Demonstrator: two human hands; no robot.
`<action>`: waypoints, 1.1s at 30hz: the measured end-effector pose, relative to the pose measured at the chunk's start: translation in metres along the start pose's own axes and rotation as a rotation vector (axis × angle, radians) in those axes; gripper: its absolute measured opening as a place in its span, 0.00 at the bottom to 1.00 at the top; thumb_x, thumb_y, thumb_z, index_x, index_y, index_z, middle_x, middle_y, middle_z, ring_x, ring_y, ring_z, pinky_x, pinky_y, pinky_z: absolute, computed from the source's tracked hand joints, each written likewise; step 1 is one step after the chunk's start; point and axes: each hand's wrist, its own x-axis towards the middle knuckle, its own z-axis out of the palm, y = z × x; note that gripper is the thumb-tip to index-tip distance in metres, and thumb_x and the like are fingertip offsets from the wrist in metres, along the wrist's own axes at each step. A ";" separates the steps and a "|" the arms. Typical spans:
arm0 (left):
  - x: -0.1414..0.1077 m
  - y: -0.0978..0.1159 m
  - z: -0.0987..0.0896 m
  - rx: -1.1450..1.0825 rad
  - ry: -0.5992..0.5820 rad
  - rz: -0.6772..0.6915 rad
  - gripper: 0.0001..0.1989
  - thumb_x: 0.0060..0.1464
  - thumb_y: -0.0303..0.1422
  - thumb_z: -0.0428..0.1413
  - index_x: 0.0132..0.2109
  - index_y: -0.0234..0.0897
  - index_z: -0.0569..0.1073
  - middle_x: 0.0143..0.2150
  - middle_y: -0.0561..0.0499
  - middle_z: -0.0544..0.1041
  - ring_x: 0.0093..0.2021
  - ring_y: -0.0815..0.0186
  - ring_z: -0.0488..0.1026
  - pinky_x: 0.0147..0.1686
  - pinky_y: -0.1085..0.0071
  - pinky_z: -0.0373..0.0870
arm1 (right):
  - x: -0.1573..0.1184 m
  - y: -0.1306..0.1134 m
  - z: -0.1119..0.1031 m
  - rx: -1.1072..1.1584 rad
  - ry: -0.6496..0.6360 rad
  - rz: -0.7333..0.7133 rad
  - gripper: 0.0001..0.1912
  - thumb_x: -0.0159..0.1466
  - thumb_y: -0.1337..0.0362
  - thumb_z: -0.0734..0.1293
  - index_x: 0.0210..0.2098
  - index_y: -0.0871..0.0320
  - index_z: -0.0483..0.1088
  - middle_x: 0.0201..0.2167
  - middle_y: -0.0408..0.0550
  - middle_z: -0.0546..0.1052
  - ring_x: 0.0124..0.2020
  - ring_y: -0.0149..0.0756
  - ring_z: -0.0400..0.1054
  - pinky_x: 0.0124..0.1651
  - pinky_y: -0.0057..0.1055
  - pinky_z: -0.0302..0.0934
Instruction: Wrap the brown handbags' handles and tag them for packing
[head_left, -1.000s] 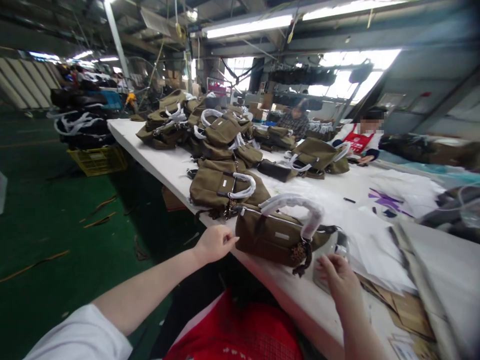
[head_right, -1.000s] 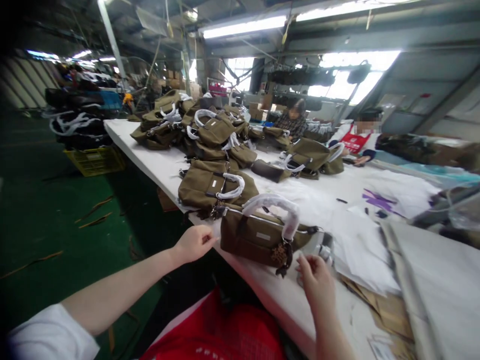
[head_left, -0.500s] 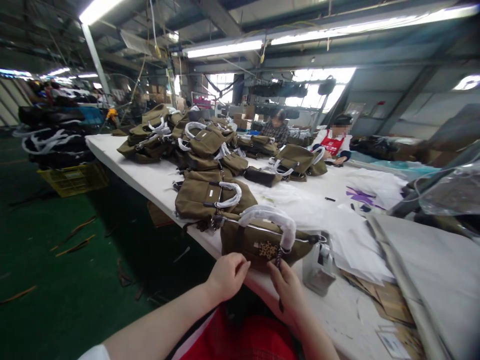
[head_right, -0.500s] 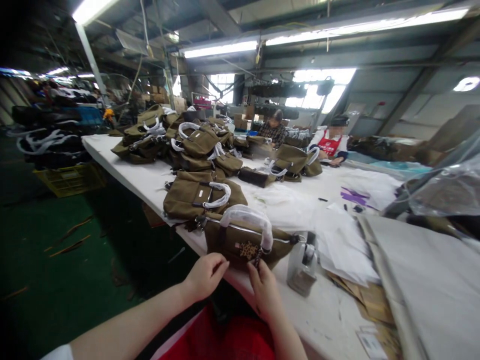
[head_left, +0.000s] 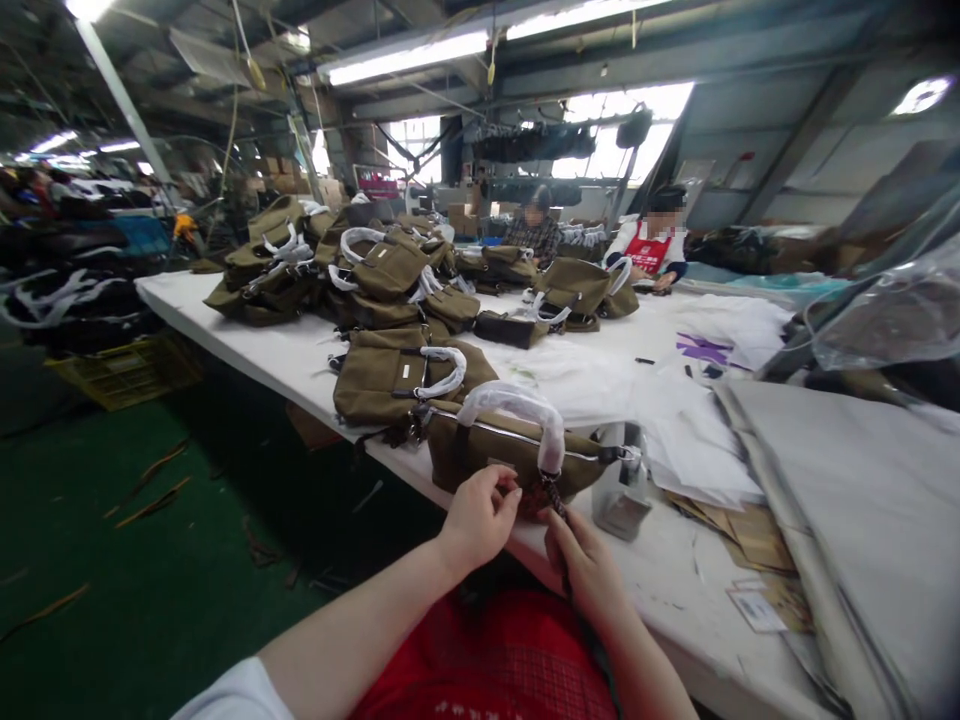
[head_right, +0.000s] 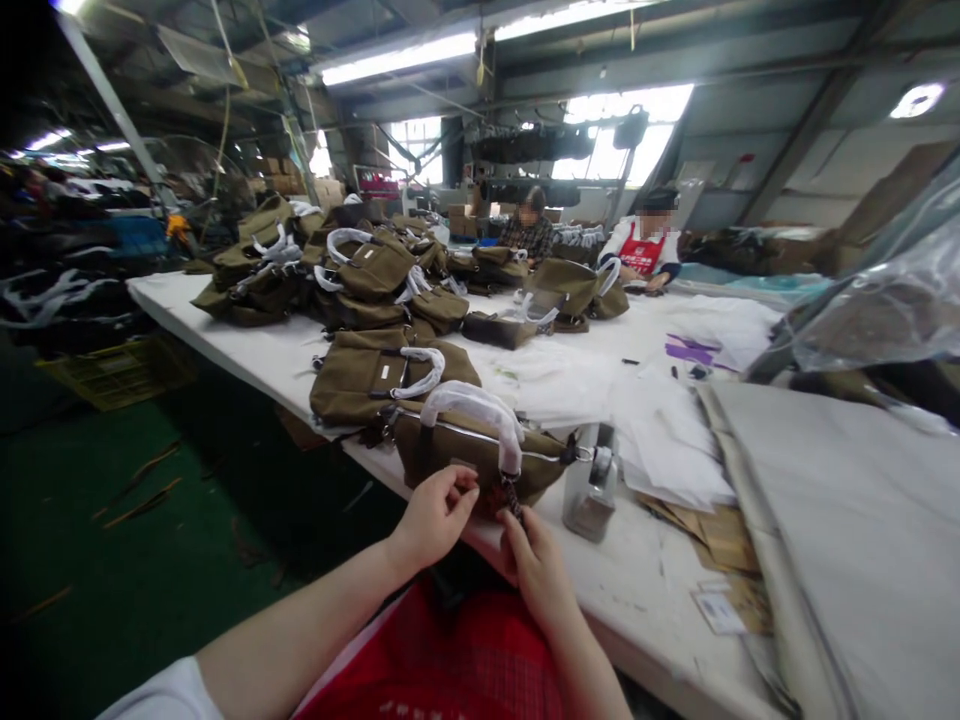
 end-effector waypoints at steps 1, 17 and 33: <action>0.001 0.001 0.005 -0.029 -0.018 -0.035 0.12 0.58 0.34 0.53 0.47 0.36 0.73 0.40 0.49 0.79 0.31 0.69 0.74 0.36 0.71 0.73 | -0.002 -0.001 0.000 0.024 -0.008 0.009 0.25 0.63 0.40 0.60 0.36 0.57 0.66 0.15 0.34 0.60 0.15 0.29 0.53 0.19 0.27 0.49; -0.014 0.004 0.018 -0.056 -0.049 -0.039 0.13 0.58 0.39 0.55 0.46 0.36 0.71 0.31 0.53 0.76 0.27 0.70 0.71 0.30 0.74 0.70 | -0.027 0.042 -0.035 -0.644 0.063 -0.071 0.16 0.69 0.55 0.57 0.37 0.56 0.72 0.34 0.47 0.78 0.37 0.40 0.72 0.41 0.34 0.63; -0.043 -0.020 0.023 -0.151 -0.221 -0.087 0.10 0.60 0.38 0.53 0.38 0.37 0.75 0.28 0.52 0.76 0.28 0.68 0.73 0.29 0.75 0.67 | -0.029 0.083 -0.167 -1.332 -0.041 -0.044 0.12 0.63 0.76 0.60 0.36 0.58 0.74 0.37 0.55 0.76 0.41 0.45 0.70 0.44 0.36 0.59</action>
